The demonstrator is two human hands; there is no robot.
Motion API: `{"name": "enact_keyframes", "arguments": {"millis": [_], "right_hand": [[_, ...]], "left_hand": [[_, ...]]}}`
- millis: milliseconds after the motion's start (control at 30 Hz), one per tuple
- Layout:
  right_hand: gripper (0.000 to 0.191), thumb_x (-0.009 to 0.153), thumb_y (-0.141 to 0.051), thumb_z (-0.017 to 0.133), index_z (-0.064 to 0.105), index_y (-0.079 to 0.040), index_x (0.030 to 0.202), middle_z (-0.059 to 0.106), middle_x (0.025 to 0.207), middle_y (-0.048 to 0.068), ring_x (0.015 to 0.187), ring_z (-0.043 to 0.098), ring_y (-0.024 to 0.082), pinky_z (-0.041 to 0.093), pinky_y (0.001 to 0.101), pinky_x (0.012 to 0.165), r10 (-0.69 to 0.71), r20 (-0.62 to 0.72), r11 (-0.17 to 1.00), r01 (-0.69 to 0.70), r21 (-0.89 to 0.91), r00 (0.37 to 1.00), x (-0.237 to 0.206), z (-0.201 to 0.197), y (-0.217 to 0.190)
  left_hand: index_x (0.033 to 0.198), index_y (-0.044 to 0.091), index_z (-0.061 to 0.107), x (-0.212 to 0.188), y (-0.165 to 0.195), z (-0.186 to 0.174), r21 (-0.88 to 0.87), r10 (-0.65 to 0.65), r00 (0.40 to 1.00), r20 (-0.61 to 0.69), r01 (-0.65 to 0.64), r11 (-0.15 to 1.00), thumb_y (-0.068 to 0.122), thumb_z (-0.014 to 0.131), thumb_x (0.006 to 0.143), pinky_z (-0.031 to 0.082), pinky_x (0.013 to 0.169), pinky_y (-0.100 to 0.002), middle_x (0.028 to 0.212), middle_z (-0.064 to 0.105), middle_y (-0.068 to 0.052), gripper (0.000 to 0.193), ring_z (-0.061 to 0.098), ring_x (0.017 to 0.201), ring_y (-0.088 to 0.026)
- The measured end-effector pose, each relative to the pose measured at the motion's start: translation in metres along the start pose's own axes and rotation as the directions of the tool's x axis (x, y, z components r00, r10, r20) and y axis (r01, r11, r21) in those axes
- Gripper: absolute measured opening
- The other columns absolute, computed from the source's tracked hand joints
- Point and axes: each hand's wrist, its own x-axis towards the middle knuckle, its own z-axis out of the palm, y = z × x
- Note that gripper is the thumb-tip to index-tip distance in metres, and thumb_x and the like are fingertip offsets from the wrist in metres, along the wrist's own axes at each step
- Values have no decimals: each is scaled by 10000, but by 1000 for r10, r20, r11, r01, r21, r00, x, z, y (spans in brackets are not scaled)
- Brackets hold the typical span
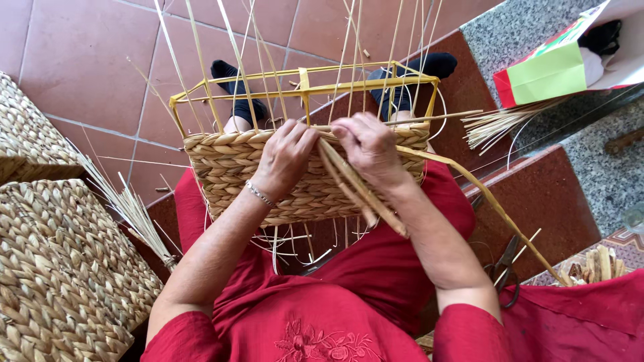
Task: The person sits on the floor weaving a water hyacinth basket on their lap. They select thin strands, weave them over and under the woven body, and bend and tuck thicker split-cane strips along the top edge to form and secure the rim, pressing each weave tight by hand.
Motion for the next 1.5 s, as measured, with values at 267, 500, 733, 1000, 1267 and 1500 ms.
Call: {"name": "enact_keyframes", "arguments": {"millis": [267, 500, 733, 1000, 1267, 1500], "right_hand": [[430, 886, -355, 697, 676, -105, 1237, 767, 971, 175, 846, 752, 288, 592, 410, 799, 324, 423, 943, -323, -76, 846, -9, -52, -6], [192, 943, -276, 744, 776, -92, 988, 709, 829, 107, 784, 638, 249, 530, 430, 700, -10, 272, 915, 118, -385, 962, 7, -59, 5], [140, 961, -211, 730, 729, -73, 985, 753, 1047, 21, 957, 649, 159, 510, 278, 740, -633, 155, 460, 529, -713, 759, 28, -54, -21], [250, 1036, -313, 613, 703, -80, 1021, 702, 804, 105, 809, 704, 262, 538, 465, 769, 365, 547, 785, 67, -616, 753, 58, -67, -34], [321, 890, -472, 711, 782, -192, 1029, 748, 889, 127, 902, 708, 299, 537, 489, 868, 457, 556, 847, -148, -511, 694, 66, -81, 3], [340, 959, -457, 716, 707, -119, 927, 700, 749, 89, 689, 687, 261, 548, 440, 641, 43, 353, 941, 80, -328, 935, 25, -49, 27]], "left_hand": [[1131, -56, 574, 37, 0, 27, 39, -176, 969, 174, 172, 984, -40, 688, 749, 536, 816, -440, 1024, 596, -205, 398, 629, 928, -346], [1130, 46, 614, 37, -1, 12, -272, -245, 949, 199, 294, 916, -64, 676, 780, 545, 858, -462, 1046, 645, -150, 372, 673, 969, -350], [1034, 68, 642, 41, 2, -15, -405, -280, 898, 339, 408, 818, 132, 819, 755, 547, 774, -429, 937, 685, -123, 337, 679, 841, -302], [883, 41, 587, 44, 22, -4, -224, -218, 970, 110, 237, 945, 257, 774, 824, 506, 784, -466, 881, 613, -135, 292, 611, 855, -327], [1282, 5, 600, 25, 22, 1, -213, -80, 989, -124, 52, 976, 26, 614, 897, 527, 889, -457, 1127, 622, -164, 386, 610, 1037, -342], [1117, 37, 601, 14, 19, -8, -233, -22, 989, -146, -13, 972, 26, 668, 969, 562, 851, -408, 1122, 600, -120, 163, 674, 1013, -308]]}}
